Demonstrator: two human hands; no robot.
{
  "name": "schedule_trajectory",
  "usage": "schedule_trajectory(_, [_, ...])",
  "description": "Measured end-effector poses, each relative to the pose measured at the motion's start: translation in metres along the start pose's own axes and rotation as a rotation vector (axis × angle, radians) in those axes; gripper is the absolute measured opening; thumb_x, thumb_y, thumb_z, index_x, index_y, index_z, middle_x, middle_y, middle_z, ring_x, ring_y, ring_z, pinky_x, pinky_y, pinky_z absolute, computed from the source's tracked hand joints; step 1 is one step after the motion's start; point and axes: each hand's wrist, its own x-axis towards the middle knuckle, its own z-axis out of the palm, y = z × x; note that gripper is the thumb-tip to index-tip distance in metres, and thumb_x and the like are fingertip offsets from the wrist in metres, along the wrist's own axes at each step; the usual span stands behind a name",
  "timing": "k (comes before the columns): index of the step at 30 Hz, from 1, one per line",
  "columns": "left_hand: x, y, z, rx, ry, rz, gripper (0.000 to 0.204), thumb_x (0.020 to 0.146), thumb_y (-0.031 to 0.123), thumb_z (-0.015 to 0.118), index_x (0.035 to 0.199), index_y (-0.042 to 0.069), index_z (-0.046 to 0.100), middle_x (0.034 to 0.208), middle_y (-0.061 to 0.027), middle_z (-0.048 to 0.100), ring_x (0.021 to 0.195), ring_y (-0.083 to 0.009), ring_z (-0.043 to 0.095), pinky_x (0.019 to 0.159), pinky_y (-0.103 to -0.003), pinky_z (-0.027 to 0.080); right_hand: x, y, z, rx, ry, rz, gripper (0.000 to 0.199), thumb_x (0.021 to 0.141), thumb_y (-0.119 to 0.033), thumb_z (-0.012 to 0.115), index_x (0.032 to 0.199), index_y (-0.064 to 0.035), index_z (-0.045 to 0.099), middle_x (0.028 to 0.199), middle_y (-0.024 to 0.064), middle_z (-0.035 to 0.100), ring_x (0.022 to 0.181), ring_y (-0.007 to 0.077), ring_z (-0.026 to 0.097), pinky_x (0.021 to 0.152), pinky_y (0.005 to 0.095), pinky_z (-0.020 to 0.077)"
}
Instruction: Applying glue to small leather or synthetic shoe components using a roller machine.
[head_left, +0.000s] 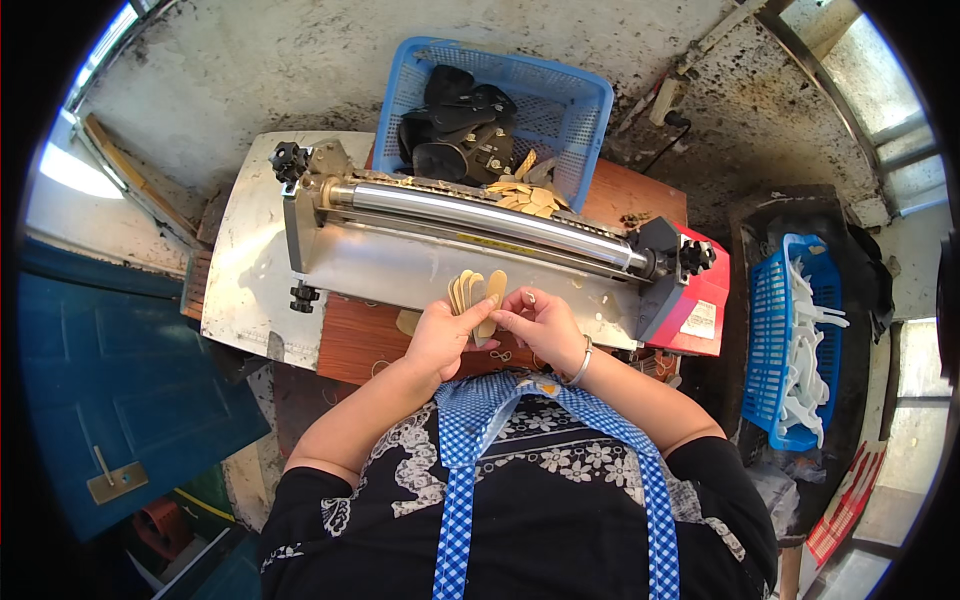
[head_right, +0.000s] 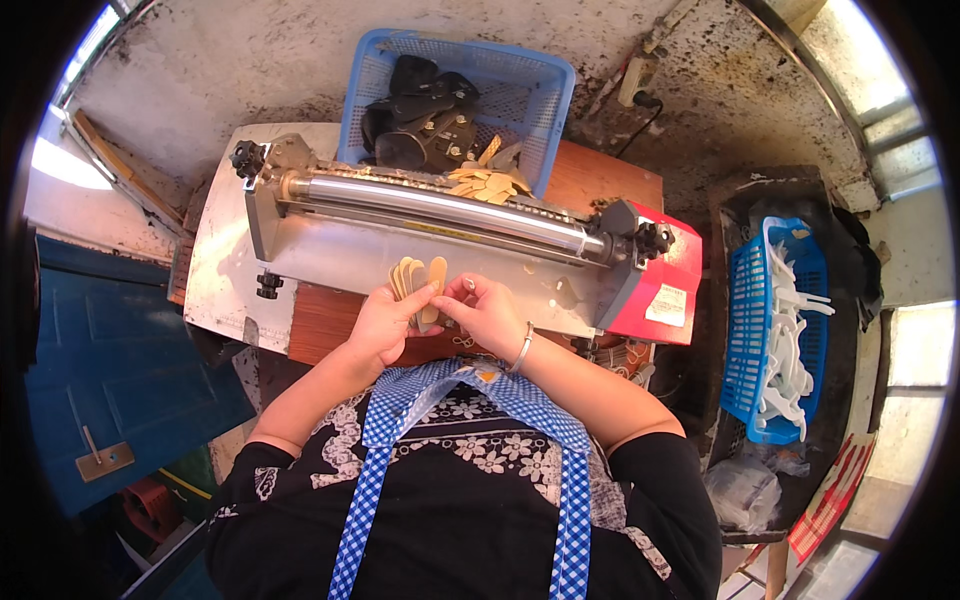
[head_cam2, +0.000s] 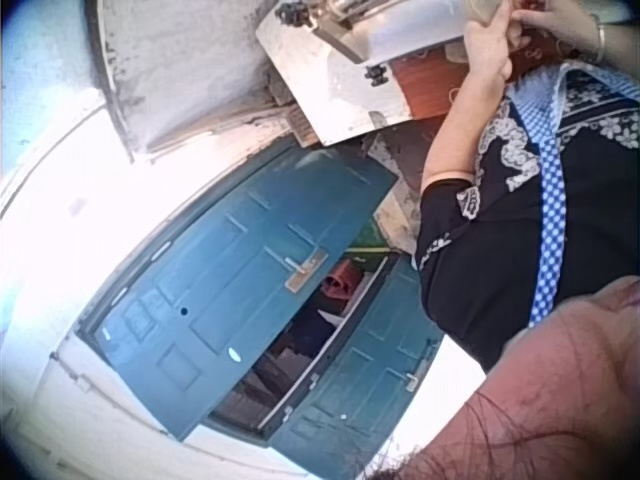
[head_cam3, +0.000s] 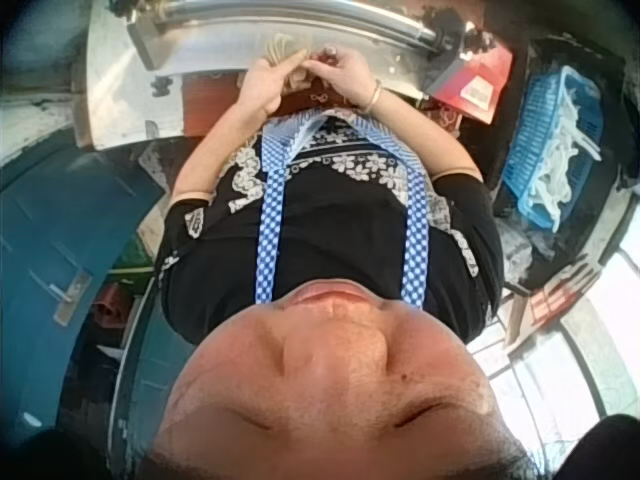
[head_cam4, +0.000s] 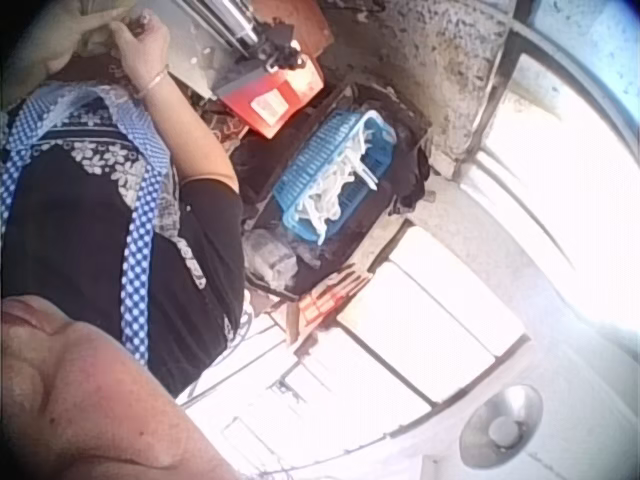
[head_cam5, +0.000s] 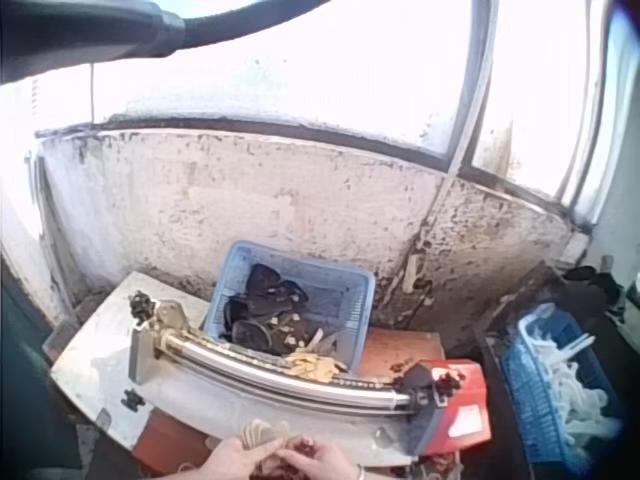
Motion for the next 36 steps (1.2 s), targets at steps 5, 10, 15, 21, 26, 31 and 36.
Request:
schedule_trajectory(5, [-0.001,0.001,-0.003,-0.016,-0.040,-0.066,0.020,0.079,0.019,0.056,0.095,0.008,0.052,0.086,-0.0029,0.056,0.075,-0.0120,0.056,0.059,-0.027,0.049,0.001,0.002,-0.005,0.276,0.062,0.077,0.017,0.076,-0.019,0.061,0.076,-0.0038,0.052,0.060,-0.0004,0.052,0.049,0.0043,0.046,0.043,0.0162,0.0357])
schedule_trajectory(10, [0.000,-0.004,-0.005,-0.064,0.057,-0.005,0.019,0.079,0.023,0.056,0.094,0.011,0.053,0.086,-0.0001,0.056,0.076,-0.0105,0.054,0.061,-0.027,0.046,-0.002,-0.005,0.000,0.122,0.022,0.126,0.018,0.075,-0.019,0.061,0.077,-0.0030,0.053,0.060,-0.0001,0.052,0.046,0.0042,0.046,0.040,0.0163,0.0354])
schedule_trajectory(15, [-0.003,0.002,0.000,-0.109,0.026,-0.043,0.019,0.080,0.023,0.054,0.095,0.011,0.052,0.085,-0.0005,0.056,0.077,-0.0116,0.054,0.063,-0.027,0.045,0.001,0.000,0.009,0.188,0.053,0.019,0.019,0.077,-0.020,0.059,0.079,-0.0021,0.052,0.060,0.0020,0.053,0.044,0.0054,0.046,0.038,0.0168,0.0353])
schedule_trajectory(21, [0.001,0.003,-0.017,-0.261,-0.108,-0.026,0.024,0.082,0.016,0.050,0.100,0.000,0.050,0.088,-0.0071,0.055,0.080,-0.0163,0.055,0.071,-0.031,0.047,0.005,-0.004,-0.024,0.343,0.010,0.347,0.018,0.082,-0.020,0.050,0.082,-0.0026,0.047,0.063,0.0067,0.056,0.041,0.0094,0.048,0.034,0.0191,0.0352])
schedule_trajectory(26, [0.003,-0.001,-0.013,-0.008,-0.037,0.111,0.017,0.081,0.016,0.052,0.096,0.007,0.053,0.084,-0.0030,0.055,0.080,-0.0132,0.054,0.068,-0.028,0.046,0.017,-0.007,-0.030,0.489,0.267,0.268,0.021,0.080,-0.021,0.055,0.085,-0.0018,0.047,0.068,0.0053,0.055,0.048,0.0083,0.048,0.041,0.0174,0.0366])
schedule_trajectory(31, [-0.001,-0.005,0.003,-0.101,0.022,0.086,0.016,0.080,0.014,0.054,0.094,0.006,0.052,0.086,-0.0018,0.056,0.079,-0.0126,0.054,0.065,-0.028,0.046,-0.005,-0.005,0.001,-0.057,-0.049,0.012,0.016,0.080,-0.019,0.055,0.079,-0.0040,0.052,0.063,-0.0003,0.053,0.049,0.0051,0.048,0.043,0.0162,0.0364])
schedule_trajectory(36, [-0.001,0.002,-0.006,-0.114,0.032,-0.064,0.019,0.080,0.020,0.054,0.094,0.006,0.052,0.084,-0.0001,0.054,0.078,-0.0113,0.053,0.064,-0.028,0.047,-0.007,-0.012,-0.004,0.172,0.034,0.075,0.019,0.079,-0.018,0.055,0.070,-0.0023,0.048,0.058,0.0029,0.054,0.044,0.0069,0.049,0.038,0.0182,0.0380])
